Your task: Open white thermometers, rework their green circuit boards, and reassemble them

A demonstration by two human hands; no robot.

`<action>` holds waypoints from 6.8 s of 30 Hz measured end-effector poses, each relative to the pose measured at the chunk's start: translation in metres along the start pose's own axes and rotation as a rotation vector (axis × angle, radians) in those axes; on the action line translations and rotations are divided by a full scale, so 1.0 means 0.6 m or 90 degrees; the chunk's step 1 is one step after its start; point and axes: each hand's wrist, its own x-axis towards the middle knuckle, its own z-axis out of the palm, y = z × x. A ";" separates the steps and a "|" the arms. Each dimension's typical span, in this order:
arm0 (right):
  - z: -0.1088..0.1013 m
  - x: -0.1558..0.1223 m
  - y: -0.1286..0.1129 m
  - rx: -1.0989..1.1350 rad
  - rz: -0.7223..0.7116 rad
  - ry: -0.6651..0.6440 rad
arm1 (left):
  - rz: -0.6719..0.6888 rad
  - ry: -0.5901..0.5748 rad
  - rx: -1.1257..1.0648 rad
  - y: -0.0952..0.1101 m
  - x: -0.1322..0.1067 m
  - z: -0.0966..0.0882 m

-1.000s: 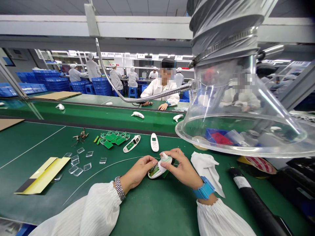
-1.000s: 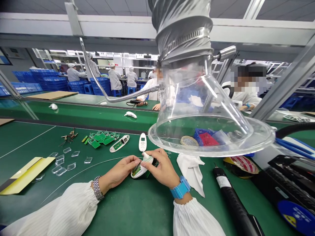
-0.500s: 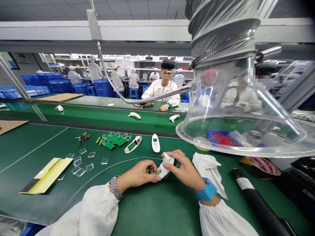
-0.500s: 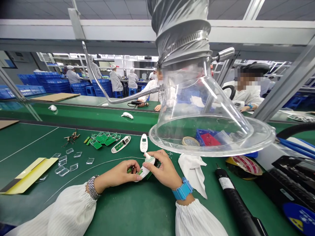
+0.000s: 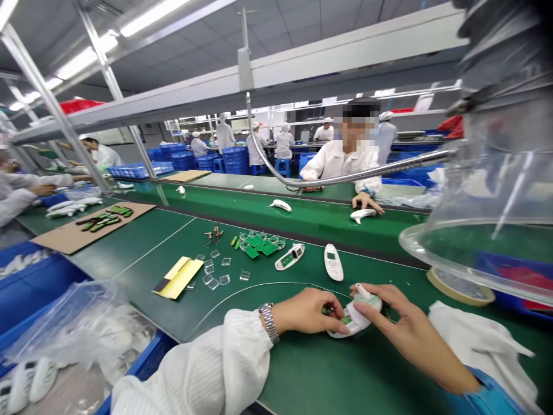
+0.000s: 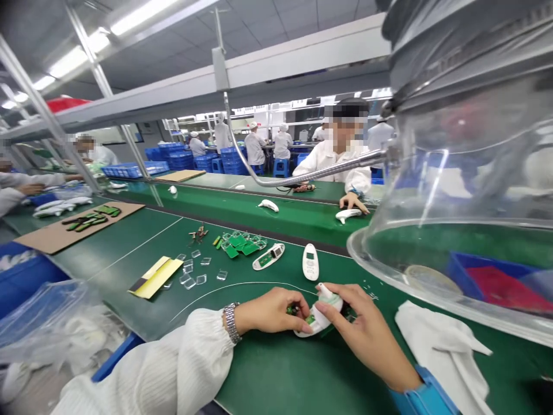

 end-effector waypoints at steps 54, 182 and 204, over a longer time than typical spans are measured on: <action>-0.005 0.002 0.000 0.002 -0.046 -0.051 | 0.156 -0.118 0.364 0.030 -0.020 -0.018; 0.053 -0.029 -0.043 -0.226 -0.302 -0.132 | -0.070 0.090 -0.354 -0.018 -0.011 0.046; 0.038 -0.024 -0.034 -0.154 -0.280 -0.009 | 0.083 0.438 -0.280 -0.006 -0.021 -0.074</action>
